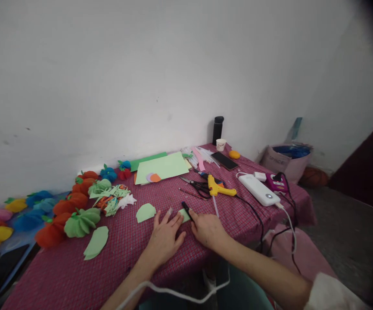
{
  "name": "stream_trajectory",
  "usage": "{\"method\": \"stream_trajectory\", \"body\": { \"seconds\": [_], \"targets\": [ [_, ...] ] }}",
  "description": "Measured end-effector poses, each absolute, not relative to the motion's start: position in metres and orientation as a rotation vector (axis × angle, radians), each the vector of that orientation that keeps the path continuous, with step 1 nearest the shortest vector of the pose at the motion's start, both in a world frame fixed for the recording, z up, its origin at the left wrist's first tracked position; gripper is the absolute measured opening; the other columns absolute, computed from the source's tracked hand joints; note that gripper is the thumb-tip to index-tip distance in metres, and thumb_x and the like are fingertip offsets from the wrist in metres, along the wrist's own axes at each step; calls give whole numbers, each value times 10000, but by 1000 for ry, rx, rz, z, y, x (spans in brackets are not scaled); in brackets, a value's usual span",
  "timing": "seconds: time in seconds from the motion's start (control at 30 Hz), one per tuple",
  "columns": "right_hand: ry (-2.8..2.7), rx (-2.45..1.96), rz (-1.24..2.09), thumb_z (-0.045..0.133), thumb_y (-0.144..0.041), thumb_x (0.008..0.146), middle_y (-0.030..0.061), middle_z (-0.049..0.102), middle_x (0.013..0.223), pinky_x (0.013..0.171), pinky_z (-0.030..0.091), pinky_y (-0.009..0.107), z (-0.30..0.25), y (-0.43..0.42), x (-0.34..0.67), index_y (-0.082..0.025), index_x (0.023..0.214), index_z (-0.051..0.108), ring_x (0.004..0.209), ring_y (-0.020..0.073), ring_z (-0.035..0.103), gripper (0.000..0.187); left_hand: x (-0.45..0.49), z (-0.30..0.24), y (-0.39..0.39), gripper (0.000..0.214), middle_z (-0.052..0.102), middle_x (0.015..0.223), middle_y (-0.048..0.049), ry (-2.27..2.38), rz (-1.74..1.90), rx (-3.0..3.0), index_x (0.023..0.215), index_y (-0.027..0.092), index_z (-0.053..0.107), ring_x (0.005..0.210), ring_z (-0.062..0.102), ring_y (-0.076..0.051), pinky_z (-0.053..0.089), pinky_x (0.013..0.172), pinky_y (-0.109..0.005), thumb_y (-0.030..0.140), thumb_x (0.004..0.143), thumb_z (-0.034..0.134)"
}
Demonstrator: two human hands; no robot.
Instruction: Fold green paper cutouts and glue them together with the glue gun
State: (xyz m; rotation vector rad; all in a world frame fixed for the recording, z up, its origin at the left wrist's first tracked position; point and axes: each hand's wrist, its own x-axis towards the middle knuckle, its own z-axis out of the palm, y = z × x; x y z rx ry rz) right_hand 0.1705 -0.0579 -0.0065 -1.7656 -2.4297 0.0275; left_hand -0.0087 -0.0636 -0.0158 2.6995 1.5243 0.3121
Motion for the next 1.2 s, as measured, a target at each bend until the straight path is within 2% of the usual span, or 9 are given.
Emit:
{"method": "stream_trajectory", "body": {
  "seconds": [0.23, 0.43, 0.67, 0.9, 1.2],
  "targets": [
    [-2368, -1874, -2, 383, -289, 888, 98, 714, 859, 634, 470, 312, -5, -57, 198, -181, 1284, 493, 751, 238, 674, 425, -9, -13, -65, 464, 489, 1363, -12, 1494, 357, 2676, 1323, 276, 436, 1342, 274, -266, 73, 1093, -572, 454, 907, 330],
    [-2408, -1746, 15, 374, -276, 895, 91, 707, 862, 650, 463, 286, 2, -60, 171, -190, 1284, 476, 761, 221, 672, 411, -11, -9, -65, 453, 463, 1384, -23, 1515, 439, 2709, 1336, 264, 424, 1350, 253, -253, 88, 1103, -548, 370, 902, 354],
    [-2467, -1771, 42, 359, -244, 899, 106, 707, 857, 659, 474, 306, -9, -53, 170, -169, 1310, 461, 759, 230, 672, 430, -7, -15, -65, 448, 512, 1341, -27, 1492, 392, 2712, 1312, 259, 455, 1344, 268, -257, 55, 1102, -564, 411, 903, 350],
    [-2394, -1942, -31, 371, -297, 897, 121, 709, 940, 683, 475, 326, -5, -51, 197, -188, 1306, 480, 794, 241, 675, 438, -7, -15, -67, 428, 526, 1327, -13, 1495, 451, 2682, 1278, 260, 490, 1334, 286, -256, 52, 1105, -556, 411, 905, 343],
    [-2490, -1767, -13, 386, -260, 889, 93, 714, 867, 642, 465, 289, -6, -60, 165, -198, 1302, 474, 750, 217, 675, 427, -7, -17, -67, 452, 496, 1357, -14, 1487, 463, 2669, 1316, 257, 441, 1336, 279, -254, 63, 1102, -553, 401, 895, 364]
  ]
}}
